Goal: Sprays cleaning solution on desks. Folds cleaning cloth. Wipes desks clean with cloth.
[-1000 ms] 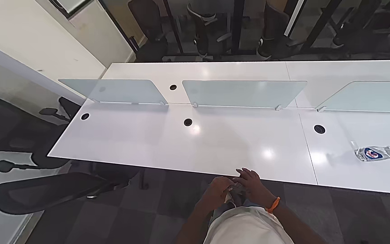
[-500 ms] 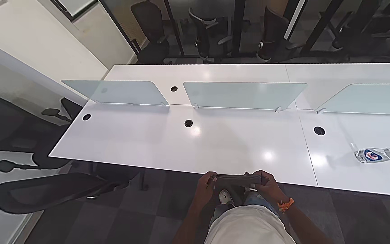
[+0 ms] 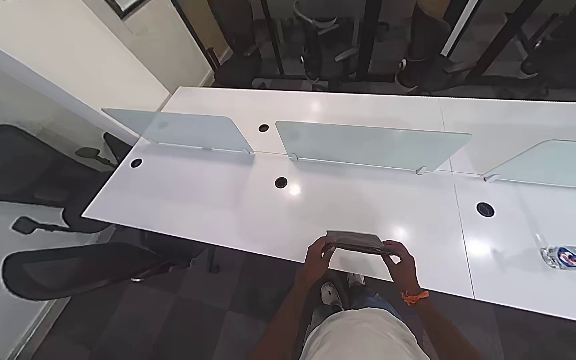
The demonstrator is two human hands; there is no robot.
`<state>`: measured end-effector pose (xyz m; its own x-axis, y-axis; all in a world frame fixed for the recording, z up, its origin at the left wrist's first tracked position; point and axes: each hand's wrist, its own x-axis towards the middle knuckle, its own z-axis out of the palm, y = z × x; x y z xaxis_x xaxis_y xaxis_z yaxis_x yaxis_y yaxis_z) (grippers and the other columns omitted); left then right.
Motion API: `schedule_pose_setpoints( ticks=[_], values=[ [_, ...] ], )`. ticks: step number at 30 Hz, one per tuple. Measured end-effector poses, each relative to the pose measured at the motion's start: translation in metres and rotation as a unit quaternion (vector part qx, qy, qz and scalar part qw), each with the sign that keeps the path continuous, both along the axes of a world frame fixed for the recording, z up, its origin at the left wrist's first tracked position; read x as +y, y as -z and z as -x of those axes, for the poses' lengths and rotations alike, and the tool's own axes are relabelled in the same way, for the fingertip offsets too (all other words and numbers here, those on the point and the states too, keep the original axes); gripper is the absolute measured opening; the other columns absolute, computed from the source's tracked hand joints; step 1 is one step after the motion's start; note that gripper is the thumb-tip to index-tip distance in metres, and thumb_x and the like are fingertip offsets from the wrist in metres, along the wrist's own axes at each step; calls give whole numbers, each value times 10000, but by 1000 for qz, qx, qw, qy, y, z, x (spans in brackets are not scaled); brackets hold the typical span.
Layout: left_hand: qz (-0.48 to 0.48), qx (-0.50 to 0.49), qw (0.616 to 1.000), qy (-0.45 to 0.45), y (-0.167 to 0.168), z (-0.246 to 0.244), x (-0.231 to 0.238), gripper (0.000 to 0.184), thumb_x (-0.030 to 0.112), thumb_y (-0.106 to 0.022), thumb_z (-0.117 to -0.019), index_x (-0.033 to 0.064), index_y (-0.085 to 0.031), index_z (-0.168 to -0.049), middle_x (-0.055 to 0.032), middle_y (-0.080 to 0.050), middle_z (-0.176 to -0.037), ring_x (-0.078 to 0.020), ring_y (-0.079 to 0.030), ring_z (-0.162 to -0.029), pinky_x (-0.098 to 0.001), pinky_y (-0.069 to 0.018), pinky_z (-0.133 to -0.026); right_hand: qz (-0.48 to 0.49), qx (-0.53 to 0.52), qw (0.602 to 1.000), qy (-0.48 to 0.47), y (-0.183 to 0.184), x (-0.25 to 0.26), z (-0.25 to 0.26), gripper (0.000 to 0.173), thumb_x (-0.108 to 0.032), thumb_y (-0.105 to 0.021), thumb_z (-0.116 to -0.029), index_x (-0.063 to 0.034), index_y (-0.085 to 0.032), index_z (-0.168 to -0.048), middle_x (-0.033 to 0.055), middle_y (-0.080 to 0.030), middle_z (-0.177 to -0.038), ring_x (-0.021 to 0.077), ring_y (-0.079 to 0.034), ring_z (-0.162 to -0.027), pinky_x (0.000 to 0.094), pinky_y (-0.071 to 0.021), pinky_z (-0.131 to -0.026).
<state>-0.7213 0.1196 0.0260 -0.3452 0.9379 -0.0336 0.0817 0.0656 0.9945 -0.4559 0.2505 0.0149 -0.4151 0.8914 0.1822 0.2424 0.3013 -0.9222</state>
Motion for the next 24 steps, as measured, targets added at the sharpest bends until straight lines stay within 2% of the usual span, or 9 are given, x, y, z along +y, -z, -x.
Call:
schedule_pose_setpoints(
  ticks=[4,6,7,9,10,14,17,21,24],
  values=[
    [-37,103,994,21,17,6,15,268,2,-659,-917,-59,-673,-1178,-179,-674,-1248,-196,-681,-1127,-349,-573,-990,-83,-96,991,-41,30,26,-2,159,-155,-681,-925,-120,-792,-1034,96,-684,-1239,207,-628,-1185,366,-543,-1012],
    [92,163,975,118,46,7,5,408,73,-693,-914,7,-633,-1312,-154,-615,-1388,-207,-594,-1293,-375,-483,-1117,-78,-272,950,-129,56,33,-8,227,-176,-624,-948,-191,-787,-1105,76,-671,-1314,270,-592,-1261,485,-479,-1063],
    [187,184,946,192,61,8,-1,503,124,-711,-914,63,-585,-1397,-129,-569,-1461,-221,-542,-1360,-419,-434,-1165,-46,-377,907,-183,65,37,-7,284,-171,-618,-949,-213,-762,-1190,80,-631,-1393,309,-548,-1325,558,-428,-1088],
    [309,209,870,323,94,3,-13,551,161,-713,-915,93,-553,-1437,-137,-548,-1484,-300,-531,-1368,-537,-420,-1148,5,-494,836,-239,84,43,-1,397,-167,-640,-922,-218,-700,-1311,71,-555,-1491,333,-480,-1391,625,-360,-1110],
    [329,203,855,346,106,-2,-20,524,155,-712,-915,75,-569,-1413,-162,-579,-1434,-336,-559,-1324,-567,-438,-1115,-2,-503,830,-242,93,43,-1,404,-187,-642,-914,-208,-694,-1314,68,-565,-1478,323,-499,-1376,615,-376,-1102],
    [373,138,889,227,115,-17,-47,445,206,-612,-992,54,-576,-1408,-181,-604,-1402,-312,-583,-1305,-507,-438,-1135,-51,-443,854,-268,113,43,7,394,-292,-606,-942,-195,-680,-1317,81,-599,-1434,302,-533,-1349,563,-384,-1124],
    [400,108,897,152,123,-19,-67,390,220,-562,-1021,51,-601,-1370,-169,-634,-1353,-283,-614,-1263,-486,-462,-1113,-71,-430,830,-347,122,47,32,434,-372,-532,-993,-234,-632,-1392,82,-547,-1496,306,-462,-1420,558,-327,-1175],
    [414,77,902,96,136,-8,-86,365,206,-509,-1045,26,-613,-1345,-171,-649,-1325,-266,-625,-1246,-452,-464,-1112,-123,-407,820,-383,141,56,87,488,-453,-528,-987,-261,-594,-1430,76,-490,-1558,336,-403,-1467,608,-300,-1178],
    [417,60,905,56,154,4,-103,352,208,-484,-1050,44,-631,-1325,-163,-684,-1246,-268,-657,-1178,-472,-493,-1071,-180,-422,814,-356,167,63,121,728,-689,-485,-913,-337,-441,-1549,74,-318,-1672,386,-232,-1549,728,-183,-1170]
  ],
)
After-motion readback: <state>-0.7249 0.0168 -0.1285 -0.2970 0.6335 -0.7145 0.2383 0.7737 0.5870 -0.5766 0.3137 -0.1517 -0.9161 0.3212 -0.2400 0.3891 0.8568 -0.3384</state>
